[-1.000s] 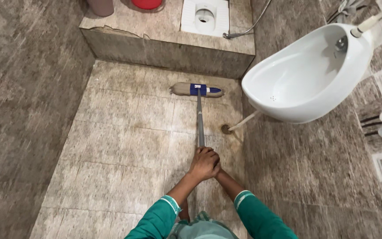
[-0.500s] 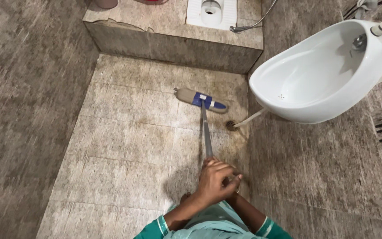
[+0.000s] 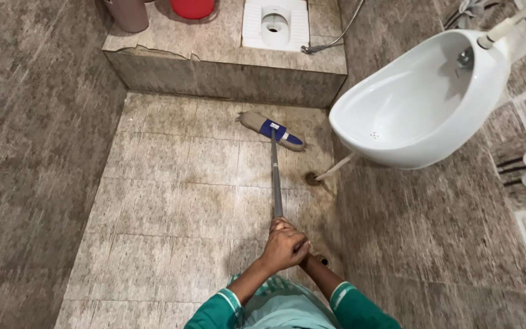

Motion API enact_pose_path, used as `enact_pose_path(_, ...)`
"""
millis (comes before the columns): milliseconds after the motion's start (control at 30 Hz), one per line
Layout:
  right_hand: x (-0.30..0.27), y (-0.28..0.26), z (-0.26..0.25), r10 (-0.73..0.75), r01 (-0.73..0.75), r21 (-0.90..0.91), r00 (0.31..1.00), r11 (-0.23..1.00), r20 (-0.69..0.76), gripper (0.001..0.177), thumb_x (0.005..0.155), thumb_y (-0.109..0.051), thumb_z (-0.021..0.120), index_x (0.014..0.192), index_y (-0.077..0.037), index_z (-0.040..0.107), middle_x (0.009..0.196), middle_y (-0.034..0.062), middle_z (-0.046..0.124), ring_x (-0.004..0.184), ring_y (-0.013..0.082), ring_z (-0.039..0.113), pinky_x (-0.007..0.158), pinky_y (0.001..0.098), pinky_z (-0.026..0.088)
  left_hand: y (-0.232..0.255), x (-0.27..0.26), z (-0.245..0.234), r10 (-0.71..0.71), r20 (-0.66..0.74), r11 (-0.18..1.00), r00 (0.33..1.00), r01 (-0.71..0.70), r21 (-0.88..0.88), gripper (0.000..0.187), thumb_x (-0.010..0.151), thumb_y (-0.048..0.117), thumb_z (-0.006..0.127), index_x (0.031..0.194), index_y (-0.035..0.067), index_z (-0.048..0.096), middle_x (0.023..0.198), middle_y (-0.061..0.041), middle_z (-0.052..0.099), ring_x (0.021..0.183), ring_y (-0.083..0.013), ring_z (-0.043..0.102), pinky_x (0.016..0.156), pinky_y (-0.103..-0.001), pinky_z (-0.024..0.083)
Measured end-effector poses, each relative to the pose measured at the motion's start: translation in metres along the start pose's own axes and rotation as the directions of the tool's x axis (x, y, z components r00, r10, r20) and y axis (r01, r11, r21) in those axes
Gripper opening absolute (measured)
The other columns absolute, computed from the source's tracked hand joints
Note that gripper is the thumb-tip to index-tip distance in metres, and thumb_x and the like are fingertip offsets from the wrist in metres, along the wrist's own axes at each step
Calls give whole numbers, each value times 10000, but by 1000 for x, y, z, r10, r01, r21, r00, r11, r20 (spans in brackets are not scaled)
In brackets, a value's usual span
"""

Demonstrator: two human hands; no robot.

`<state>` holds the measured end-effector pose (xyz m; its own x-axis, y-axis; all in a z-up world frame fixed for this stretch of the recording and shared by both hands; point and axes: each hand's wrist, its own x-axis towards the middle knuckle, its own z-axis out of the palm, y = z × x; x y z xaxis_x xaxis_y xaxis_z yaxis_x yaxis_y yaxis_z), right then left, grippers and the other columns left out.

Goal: The person mops the tiled floor of a bathroom using a long-handled mop, moving the mop head back and forth across the tiles around a urinal and a sink.

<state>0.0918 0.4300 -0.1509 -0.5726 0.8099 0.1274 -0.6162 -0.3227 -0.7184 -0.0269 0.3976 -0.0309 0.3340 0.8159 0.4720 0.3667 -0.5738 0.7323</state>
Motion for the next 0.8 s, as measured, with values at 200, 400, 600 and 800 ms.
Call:
enact_pose_path(200, -43, 19, -26, -93, 111, -325, 993, 939, 69, 155, 950, -148, 571, 1023, -22, 518, 900, 59, 518, 811, 174, 534, 754, 314, 513, 28, -27, 19, 21, -9, 999, 1000, -21, -24, 156, 859, 184, 730, 803, 55, 662, 751, -119, 637, 752, -310, 645, 765, -411, 477)
enact_pose_path(400, -106, 6, 22, -150, 96, -549, 987, 831, -55, 241, 928, -214, 547, 1077, -26, 522, 982, 60, 516, 920, 165, 536, 855, 296, 496, 84, -56, 16, 63, 28, 994, 998, -60, -95, 209, 834, 189, 765, 750, 38, 649, 749, -124, 638, 766, -311, 646, 797, -416, 463)
enact_pose_path(600, -169, -11, 86, -210, 194, -492, 977, 849, 22, 299, 902, -288, 572, 1017, -32, 469, 929, 33, 450, 860, 157, 499, 794, 307, 462, 172, -87, 4, 245, -94, 952, 965, -257, -164, 166, 839, 193, 760, 882, 37, 721, 858, -131, 679, 906, -327, 676, 934, -444, 489)
enact_pose_path(800, -265, -30, 151, -111, 108, -209, 994, 972, -1, 192, 1040, -255, 467, 943, -90, 455, 918, 2, 431, 844, 132, 472, 844, 281, 427, 257, -134, 16, 298, -50, 931, 953, -302, -205, 159, 912, 182, 754, 835, 46, 725, 767, -98, 660, 825, -282, 659, 841, -411, 473)
